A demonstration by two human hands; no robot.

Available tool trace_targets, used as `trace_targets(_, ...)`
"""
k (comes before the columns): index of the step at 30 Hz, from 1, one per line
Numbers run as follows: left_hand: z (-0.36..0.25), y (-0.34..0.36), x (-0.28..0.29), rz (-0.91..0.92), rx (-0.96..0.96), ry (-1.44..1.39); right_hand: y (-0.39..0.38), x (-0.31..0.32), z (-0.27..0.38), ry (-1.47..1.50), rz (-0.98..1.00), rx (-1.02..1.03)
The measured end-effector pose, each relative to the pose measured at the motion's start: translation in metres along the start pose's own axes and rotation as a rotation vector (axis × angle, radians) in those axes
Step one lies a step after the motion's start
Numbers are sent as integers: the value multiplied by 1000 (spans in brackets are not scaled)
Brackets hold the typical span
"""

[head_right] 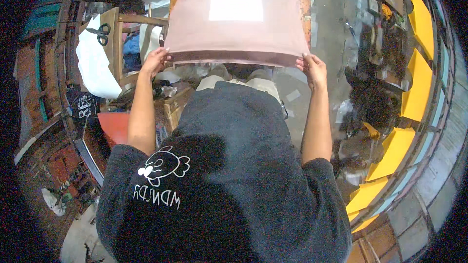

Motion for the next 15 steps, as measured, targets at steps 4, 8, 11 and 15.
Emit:
trace_targets(4, 16, -5, -7, -56, -19, -3, -3, 11, -22, -6, -29, -21)
trace_targets(8, 31, -5, 2, -77, -23, 1, -3, 17, -31, -40, -29, -59)
trace_targets(11, 43, -3, 3, -139, 3, 81, -1, 24, -38, -152, -31, -104)
trace_targets(15, 55, -2, 2, -186, 62, 197, 6, 33, -58, -308, -32, -159)
Point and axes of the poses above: each hand's wrist, its own y-axis towards the middle knuckle, its own x-axis out of the back of the hand, z = x × y, the point moved 4 cm from there along y, towards the middle knuckle, and after that the axes turned 15 degrees about z, right-handed, at the moved point
